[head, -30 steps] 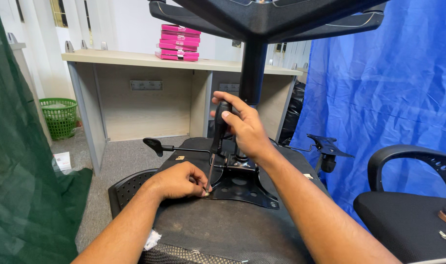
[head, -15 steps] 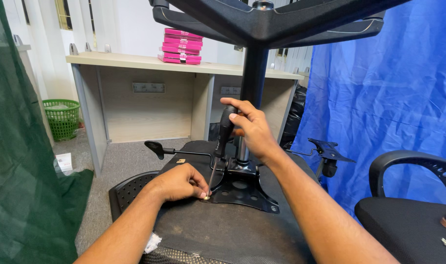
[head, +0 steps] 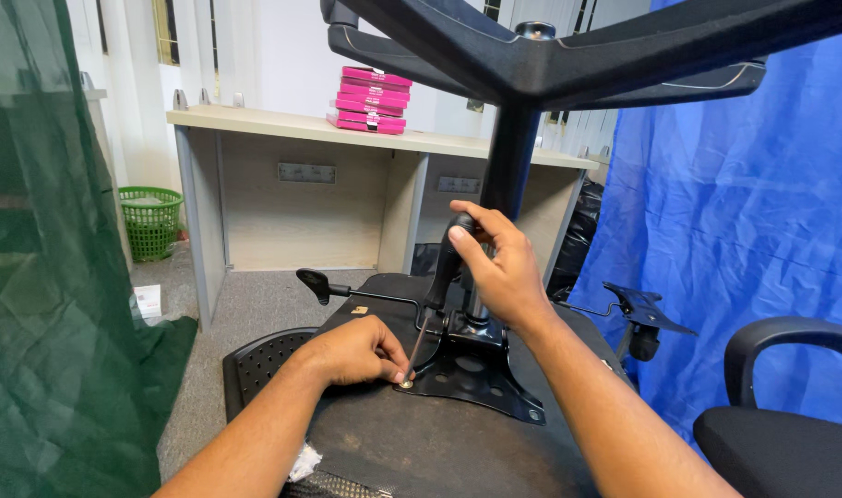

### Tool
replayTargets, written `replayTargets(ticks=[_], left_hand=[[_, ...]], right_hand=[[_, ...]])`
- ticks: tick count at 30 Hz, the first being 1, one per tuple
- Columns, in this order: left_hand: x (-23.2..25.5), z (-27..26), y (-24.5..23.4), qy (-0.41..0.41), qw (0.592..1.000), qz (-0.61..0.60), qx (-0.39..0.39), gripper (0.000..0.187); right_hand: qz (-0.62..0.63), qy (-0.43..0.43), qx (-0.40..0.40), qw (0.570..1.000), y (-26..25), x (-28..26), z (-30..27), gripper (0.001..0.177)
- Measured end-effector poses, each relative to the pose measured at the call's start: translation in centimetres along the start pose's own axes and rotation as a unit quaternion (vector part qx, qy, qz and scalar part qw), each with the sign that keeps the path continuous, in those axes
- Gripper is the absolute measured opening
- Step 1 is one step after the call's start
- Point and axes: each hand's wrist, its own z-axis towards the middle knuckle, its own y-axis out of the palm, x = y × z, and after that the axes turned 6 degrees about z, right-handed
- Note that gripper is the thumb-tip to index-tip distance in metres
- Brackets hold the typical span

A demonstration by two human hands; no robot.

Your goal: The person uses a screwdriver to tighten screws into a black metal base attached to an overturned chair seat. They then place a black plastic armrest onto the seat and secure it with additional screws.

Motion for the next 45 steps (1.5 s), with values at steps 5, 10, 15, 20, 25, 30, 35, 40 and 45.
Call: replayTargets(ticks=[5,10,15,20,25,30,35,40,45], left_hand=[[-0.4,0.3,0.2,0.037,0.999,-0.027,-0.02,0.016],[0.2,-0.4,0.0,0.023,1.0,-0.005,-0.017,0.02],[1.3,-0.9,0.0,-0.028,0.999,0.019,0.001,0.017],[1.4,-0.9,0.1,0.022,0.999,-0.027,-0.012,0.018],[1.2,-0.8,0.1,0.008,1.0,-0.022,-0.01,0.016],[1.3,-0.7,0.2,0.003,0.999,-0.037,-0.011,0.013],[1.2,-0.7,0.3,-0.011,0.999,-0.042,-0.009,0.012],[0.9,-0.5,0.4,0.005,0.999,-0.052,-0.012,0.013],[0.4,-0.2,0.3,0.012,0.999,-0.045,-0.018,0.013]], right_hand=[[0.303,0.127,-0.082,0.941,-0.2,0.3,0.2,0.05],[0.203,0.123,-0.056,0.97,0.1,0.2,-0.1,0.054],[0.128,-0.009,-0.019,0.992,1.0,-0.6,-0.3,0.043],[0.075,-0.043,-0.008,0.996,1.8,-2.1,-0.9,0.033],[0.287,0.105,-0.035,0.952,1.8,-2.6,-0.4,0.038],[0.089,-0.038,0.022,0.995,1.8,-2.5,-0.6,0.037],[-0.043,0.004,0.073,0.996,1.8,-2.5,-0.8,0.039],[0.112,-0.004,0.02,0.994,1.4,-2.1,-0.8,0.038],[0.297,0.117,-0.016,0.947,1.5,-1.4,-0.4,0.044]])
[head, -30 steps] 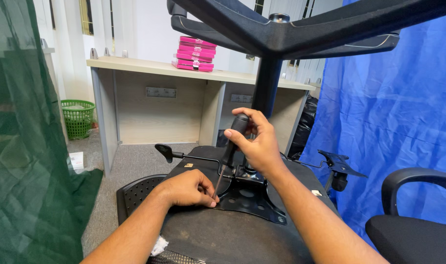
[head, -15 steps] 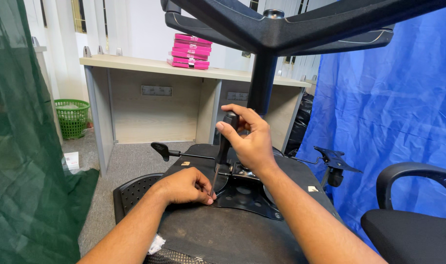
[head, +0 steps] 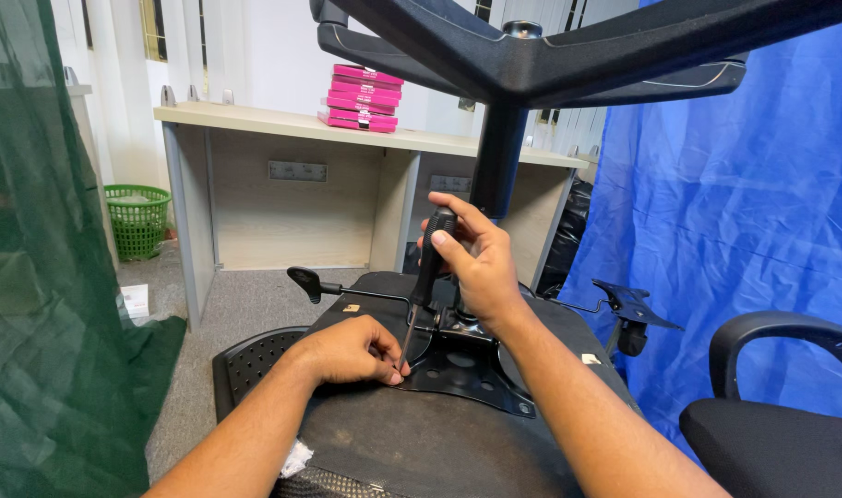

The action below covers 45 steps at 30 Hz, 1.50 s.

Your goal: The person uses a screwdriver to tighten screws into a black metal base attached to an overturned chair seat. They then place a black plastic armrest onto the seat and secure it with additional screws.

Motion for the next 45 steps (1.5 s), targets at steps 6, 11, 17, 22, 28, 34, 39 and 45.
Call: replayTargets(ticks=[6,11,17,22,28,34,39,45], left_hand=[[0.3,0.1,0.1,-0.005,1.0,-0.014,0.001,0.015],[0.6,-0.3,0.0,-0.02,1.0,0.009,0.003,0.014],[0.7,-0.5,0.0,0.012,1.0,0.024,0.005,0.018],[1.1,-0.6,0.0,-0.005,0.999,0.049,0.012,0.017],[1.8,-0.6,0.0,-0.013,0.998,0.054,0.007,0.021],[1.6,0.0,0.0,-0.048,0.996,0.07,0.02,0.022],[0.9,0.9,0.0,-0.04,0.999,0.037,0.001,0.023],[0.6,0.8,-0.4,-0.012,0.999,0.034,-0.03,0.028]], right_hand=[[-0.227,-0.154,0.032,0.961,0.4,0.6,-0.3,0.042],[-0.18,-0.108,0.043,0.977,0.3,0.6,-0.7,0.043],[-0.149,-0.067,0.017,0.986,-0.4,-0.1,-0.7,0.047],[-0.154,-0.103,-0.01,0.983,-1.2,-0.5,-0.4,0.046],[-0.145,-0.13,-0.006,0.981,-2.9,-2.3,0.1,0.043],[-0.153,-0.16,-0.005,0.975,-4.8,-4.2,-0.7,0.041],[-0.092,-0.118,0.012,0.989,-5.9,-5.1,-2.0,0.042],[-0.131,-0.12,0.043,0.983,-7.9,-6.4,-2.9,0.043]])
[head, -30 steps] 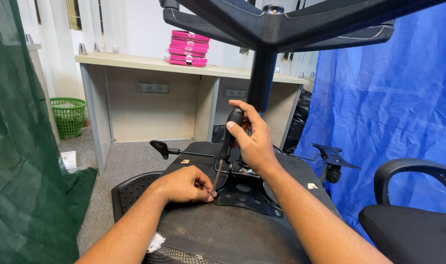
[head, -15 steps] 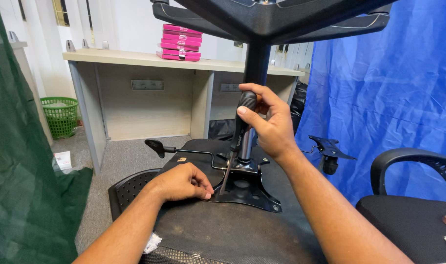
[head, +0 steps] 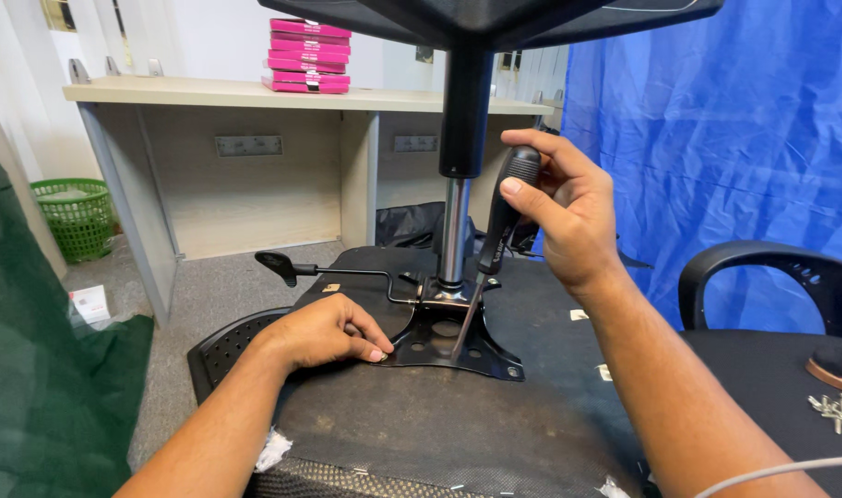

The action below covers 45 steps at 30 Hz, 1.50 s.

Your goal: The person uses a screwdriver to tighten screws into a black metal base attached to an overturned chair seat. They then place a black plastic armrest onto the seat and secure it with additional screws.

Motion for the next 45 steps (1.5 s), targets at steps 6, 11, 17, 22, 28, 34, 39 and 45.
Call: replayTargets(ticks=[6,11,17,22,28,34,39,45], left_hand=[[1.3,0.0,-0.2,0.036,0.998,-0.017,0.043,0.031],[4.2,0.8,-0.3,0.159,0.983,-0.038,0.084,0.018],[9.8,3.5,0.1,0.273,0.962,0.025,0.001,0.019],[13.6,6.7,2.0,0.322,0.943,0.07,-0.05,0.019],[16.6,11.0,6.7,0.367,0.923,0.076,-0.081,0.021],[18.0,13.9,11.5,0.383,0.917,0.069,-0.09,0.022],[17.3,14.3,13.9,0.413,0.903,0.095,-0.071,0.023],[16.3,14.5,15.0,0.41,0.905,0.079,-0.087,0.023]], right_hand=[[0.017,0.02,0.029,0.999,-3.4,-1.7,-0.7,0.043],[-0.029,0.019,0.058,0.998,-7.6,-3.7,-1.9,0.042],[-0.151,0.018,0.11,0.982,-14.6,-7.2,-4.8,0.045],[-0.351,0.074,0.138,0.923,-21.5,-9.5,-8.2,0.042],[-0.428,0.159,0.22,0.862,-30.3,-9.6,-14.1,0.042],[-0.378,0.202,0.342,0.836,-38.5,-6.0,-23.7,0.04],[-0.297,0.358,0.348,0.814,-39.2,-2.9,-33.5,0.033],[-0.504,0.476,0.25,0.676,-37.0,-3.6,-35.7,0.037]])
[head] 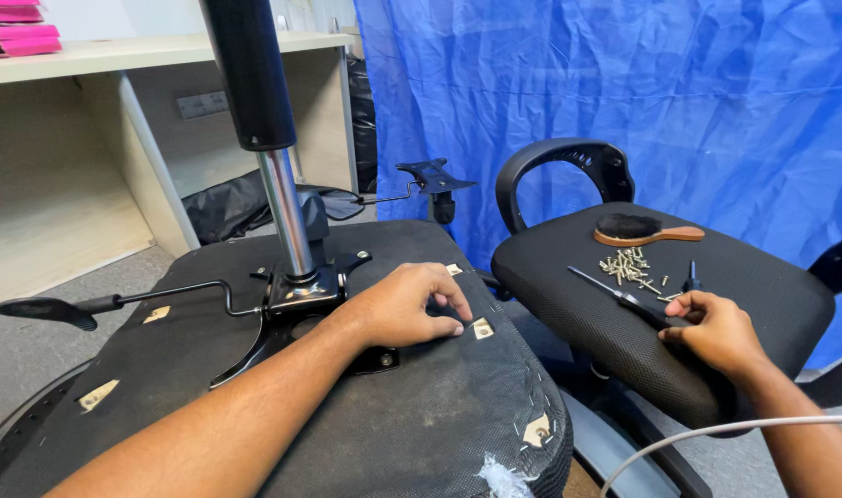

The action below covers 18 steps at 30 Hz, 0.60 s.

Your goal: The person uses a screwdriver to tighten screws into a black metal base attached to an overturned chair seat. They then place a black plastic armrest onto the seat and secure it with additional screws.

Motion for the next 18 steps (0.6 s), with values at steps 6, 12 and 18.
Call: replayTargets(ticks=[6,12,18], left_hand=[[-0.2,-0.1,0.3,0.0,1.0,0.0,0.001,0.021],[-0.4,-0.4,0.5,-0.003,1.0,-0.007,-0.007,0.019],[-0.6,-0.6,0.6,-0.011,1.0,-0.018,0.004,0.017]], right_hand=[[-0.1,-0.005,-0.014,0.995,-0.7,-3.0,0.6,0.039],[-0.064,-0.009,-0.009,0.998,-1.6,-2.7,2.9,0.03],[-0.088,-0.022,-0.012,0.996,-2.1,-1.4,9.9,0.028]])
